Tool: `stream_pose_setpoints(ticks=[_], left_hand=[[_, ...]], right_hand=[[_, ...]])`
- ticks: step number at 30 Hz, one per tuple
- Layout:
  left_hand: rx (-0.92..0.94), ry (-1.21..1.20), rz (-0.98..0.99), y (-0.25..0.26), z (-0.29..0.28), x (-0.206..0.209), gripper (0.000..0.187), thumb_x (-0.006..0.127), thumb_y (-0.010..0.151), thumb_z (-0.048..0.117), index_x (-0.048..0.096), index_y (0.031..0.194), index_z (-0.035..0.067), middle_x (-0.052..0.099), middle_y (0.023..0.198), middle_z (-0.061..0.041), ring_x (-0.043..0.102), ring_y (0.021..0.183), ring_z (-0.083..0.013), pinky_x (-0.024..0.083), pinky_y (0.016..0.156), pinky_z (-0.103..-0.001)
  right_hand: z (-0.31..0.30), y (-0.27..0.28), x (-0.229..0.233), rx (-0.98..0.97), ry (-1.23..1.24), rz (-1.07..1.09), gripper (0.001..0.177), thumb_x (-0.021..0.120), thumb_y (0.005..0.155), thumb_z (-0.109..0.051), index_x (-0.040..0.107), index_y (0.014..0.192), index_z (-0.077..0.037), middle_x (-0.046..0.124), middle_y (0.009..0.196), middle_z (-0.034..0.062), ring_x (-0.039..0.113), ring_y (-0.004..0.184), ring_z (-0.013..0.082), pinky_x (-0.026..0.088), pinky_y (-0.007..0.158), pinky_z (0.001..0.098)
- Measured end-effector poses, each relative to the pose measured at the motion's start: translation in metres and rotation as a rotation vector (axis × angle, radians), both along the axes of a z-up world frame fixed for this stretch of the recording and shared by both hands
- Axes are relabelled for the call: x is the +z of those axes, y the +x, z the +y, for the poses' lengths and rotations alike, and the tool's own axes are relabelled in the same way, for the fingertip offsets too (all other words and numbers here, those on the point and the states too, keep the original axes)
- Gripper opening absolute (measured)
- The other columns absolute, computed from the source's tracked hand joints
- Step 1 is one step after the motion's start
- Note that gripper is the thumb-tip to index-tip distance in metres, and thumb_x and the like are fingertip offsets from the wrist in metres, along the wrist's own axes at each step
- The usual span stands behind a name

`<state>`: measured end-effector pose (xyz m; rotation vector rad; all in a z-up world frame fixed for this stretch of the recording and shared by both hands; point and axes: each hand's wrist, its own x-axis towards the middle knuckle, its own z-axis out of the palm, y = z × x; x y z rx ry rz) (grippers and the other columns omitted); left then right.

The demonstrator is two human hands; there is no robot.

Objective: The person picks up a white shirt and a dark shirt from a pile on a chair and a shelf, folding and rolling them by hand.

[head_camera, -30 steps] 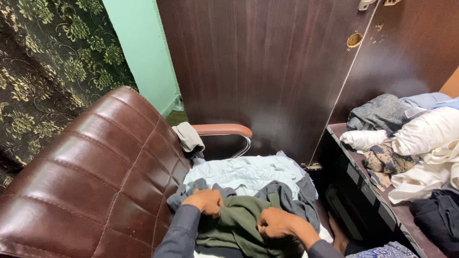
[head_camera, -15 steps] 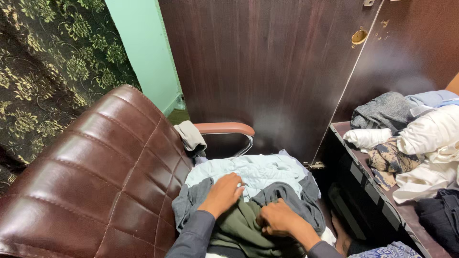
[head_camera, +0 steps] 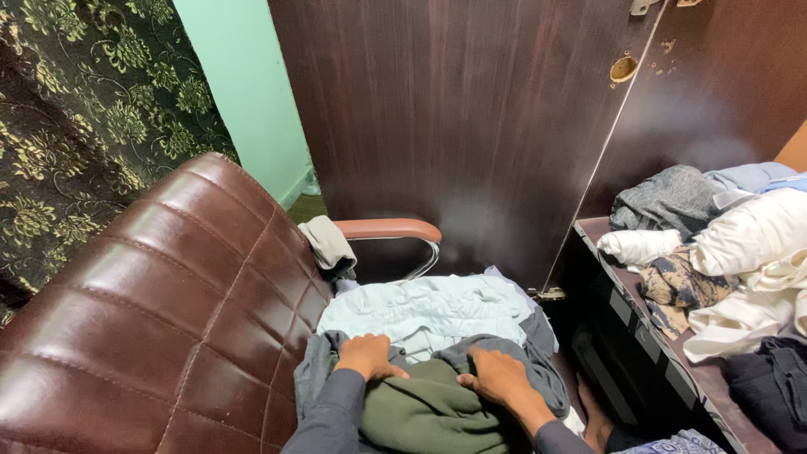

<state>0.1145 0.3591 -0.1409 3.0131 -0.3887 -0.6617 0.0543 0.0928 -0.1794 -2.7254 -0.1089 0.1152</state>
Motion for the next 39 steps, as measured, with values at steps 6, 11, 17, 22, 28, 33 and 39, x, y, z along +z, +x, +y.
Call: stream_pose_setpoints(ticks=[6,11,17,22,28,33,39], left_hand=[[0.179,-0.515,-0.669,0.007,0.029,0.001,0.058,0.078,0.079,0.047,0.064,0.119,0.007,0.068,0.111,-0.015,0.064,0.105,-0.0377,0.049,0.082,-0.052],[0.306,-0.516,-0.883,-0.009,0.046,0.054,0.045,0.083,0.074,0.039,0.064,0.097,0.006,0.070,0.100,-0.013,0.062,0.100,-0.0381,0.048,0.080,-0.051],[0.440,-0.938,-0.575,-0.018,0.056,0.086,0.049,0.087,0.076,0.035,0.060,0.099,0.002,0.072,0.096,-0.014,0.068,0.091,-0.0290,0.052,0.083,-0.038],[0.344,-1.393,-0.247,-0.007,0.069,0.068,0.046,0.089,0.071,0.025,0.063,0.105,0.008,0.072,0.106,-0.013,0.066,0.098,-0.0220,0.052,0.088,-0.034],[0.062,-0.689,0.188,-0.008,0.106,0.024,0.066,0.082,0.080,0.055,0.068,0.128,0.013,0.069,0.126,-0.003,0.061,0.116,-0.0113,0.044,0.101,-0.028],[0.166,-0.267,0.092,-0.004,0.095,-0.012,0.072,0.069,0.071,0.070,0.086,0.102,0.007,0.083,0.101,-0.015,0.079,0.096,-0.0271,0.057,0.084,-0.036],[0.029,-0.286,-0.088,-0.020,0.068,-0.008,0.086,0.085,0.063,0.072,0.071,0.122,0.011,0.070,0.124,-0.015,0.066,0.119,-0.0307,0.052,0.100,-0.041]], right_hand=[[-0.011,-0.004,0.024,-0.362,0.027,-0.144,0.026,0.069,0.087,-0.038,0.072,0.096,-0.014,0.074,0.091,0.0142,0.069,0.091,0.0382,0.053,0.079,0.0520],[-0.061,0.019,0.005,-0.258,0.217,-0.762,0.025,0.078,0.076,-0.024,0.062,0.073,-0.005,0.064,0.080,0.0135,0.062,0.078,0.0366,0.050,0.067,0.0454],[-0.104,0.045,-0.015,-0.242,1.333,-0.298,0.028,0.075,0.084,-0.008,0.053,0.100,-0.002,0.061,0.083,0.0058,0.052,0.075,0.0153,0.041,0.066,0.0302],[-0.118,0.038,0.010,-0.110,1.266,-0.262,0.048,0.069,0.082,-0.006,0.055,0.128,-0.002,0.066,0.089,0.0117,0.060,0.079,0.0141,0.047,0.073,0.0262],[-0.103,-0.017,0.039,0.231,0.178,0.279,0.072,0.090,0.075,-0.021,0.054,0.137,-0.013,0.063,0.128,0.0108,0.061,0.118,0.0225,0.050,0.100,0.0328],[-0.058,-0.028,0.052,-0.240,-0.336,0.214,0.065,0.074,0.084,-0.066,0.071,0.120,-0.012,0.069,0.129,0.0126,0.064,0.124,0.0323,0.052,0.099,0.0436],[-0.020,-0.031,0.005,0.378,-0.043,-0.604,0.076,0.083,0.069,-0.036,0.060,0.136,-0.008,0.067,0.119,0.0147,0.057,0.111,0.0355,0.040,0.085,0.0538]])
